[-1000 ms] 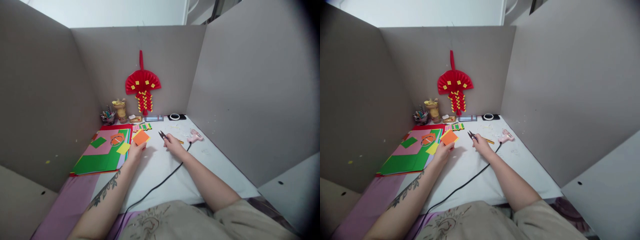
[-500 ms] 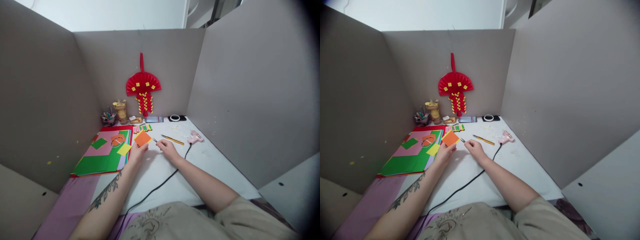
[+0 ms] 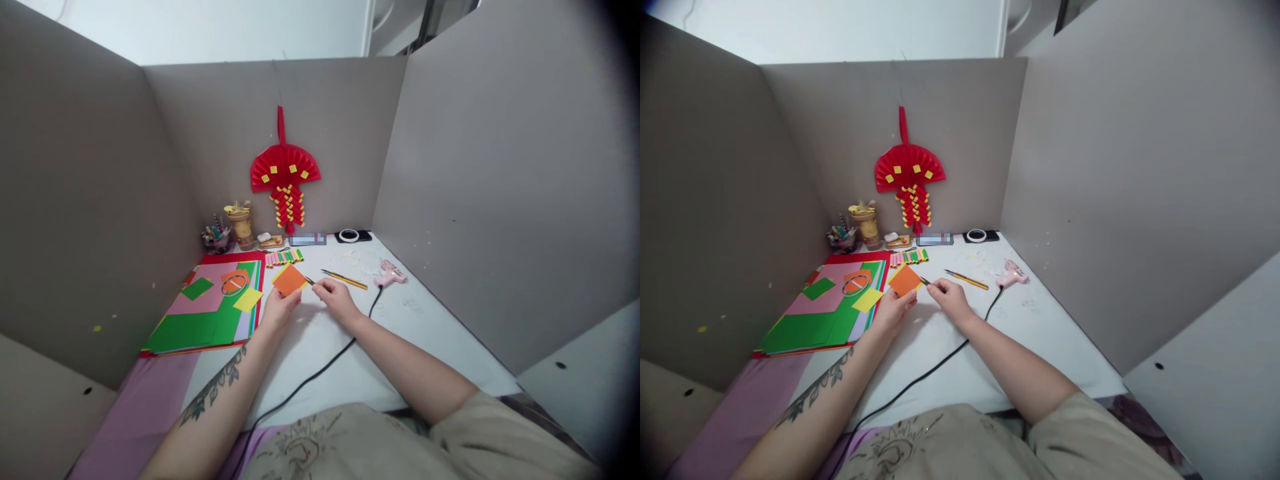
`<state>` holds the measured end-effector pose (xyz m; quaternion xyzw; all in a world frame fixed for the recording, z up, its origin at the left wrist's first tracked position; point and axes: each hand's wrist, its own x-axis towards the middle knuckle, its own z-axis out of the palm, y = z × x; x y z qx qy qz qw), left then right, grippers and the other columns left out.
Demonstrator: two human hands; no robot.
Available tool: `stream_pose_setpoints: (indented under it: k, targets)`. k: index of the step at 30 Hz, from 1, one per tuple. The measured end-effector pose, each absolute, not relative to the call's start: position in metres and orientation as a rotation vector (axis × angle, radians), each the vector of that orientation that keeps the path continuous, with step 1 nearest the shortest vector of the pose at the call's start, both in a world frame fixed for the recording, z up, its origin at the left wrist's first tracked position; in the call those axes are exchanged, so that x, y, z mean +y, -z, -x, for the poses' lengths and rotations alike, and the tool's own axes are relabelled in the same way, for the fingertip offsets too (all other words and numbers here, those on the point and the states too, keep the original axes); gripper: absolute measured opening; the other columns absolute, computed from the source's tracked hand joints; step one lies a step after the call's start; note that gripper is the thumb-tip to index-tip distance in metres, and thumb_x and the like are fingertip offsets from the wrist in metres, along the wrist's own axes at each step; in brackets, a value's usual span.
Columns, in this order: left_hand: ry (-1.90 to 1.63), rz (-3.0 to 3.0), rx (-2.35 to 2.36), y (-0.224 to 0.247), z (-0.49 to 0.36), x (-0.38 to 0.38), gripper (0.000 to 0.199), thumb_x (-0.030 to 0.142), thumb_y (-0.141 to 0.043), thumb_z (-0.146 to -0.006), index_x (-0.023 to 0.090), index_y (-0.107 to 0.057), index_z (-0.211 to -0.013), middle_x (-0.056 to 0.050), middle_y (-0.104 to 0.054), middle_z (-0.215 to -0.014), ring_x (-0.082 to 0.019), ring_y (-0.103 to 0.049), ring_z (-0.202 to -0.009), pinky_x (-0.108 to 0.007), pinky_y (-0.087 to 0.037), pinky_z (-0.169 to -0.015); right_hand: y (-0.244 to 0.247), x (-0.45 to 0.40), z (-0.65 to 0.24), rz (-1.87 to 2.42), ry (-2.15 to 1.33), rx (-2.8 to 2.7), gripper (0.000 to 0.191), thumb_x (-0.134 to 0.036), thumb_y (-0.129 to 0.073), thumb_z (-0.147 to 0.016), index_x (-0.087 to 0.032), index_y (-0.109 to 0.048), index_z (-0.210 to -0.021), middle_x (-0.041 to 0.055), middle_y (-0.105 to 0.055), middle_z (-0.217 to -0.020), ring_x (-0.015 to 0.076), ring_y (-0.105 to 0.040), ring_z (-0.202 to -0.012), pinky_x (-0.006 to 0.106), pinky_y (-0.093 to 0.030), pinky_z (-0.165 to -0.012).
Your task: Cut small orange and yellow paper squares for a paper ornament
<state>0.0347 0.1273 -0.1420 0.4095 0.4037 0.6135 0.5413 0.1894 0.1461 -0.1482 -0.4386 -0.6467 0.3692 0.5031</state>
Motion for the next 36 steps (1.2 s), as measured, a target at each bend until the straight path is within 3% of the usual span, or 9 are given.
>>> stream_pose_setpoints:
  k: [36]
  targets:
    - [-1.456,-0.897,0.924,0.1420,-0.0377,0.1273,0.037,0.026,-0.077,-0.054,0.014,-0.058,-0.084,-0.001,-0.060,-0.076,-0.010,-0.051,-0.063,-0.024,-0.041,-0.062,0.1459,0.1550,-0.1960,1.144,-0.865,-1.483,0.035,-0.047,-0.048,-0.078,-0.016,-0.062,-0.071,-0.0013,-0.052,-0.056,0.0133,-0.048,-0.056,0.024,-0.037,-0.055]
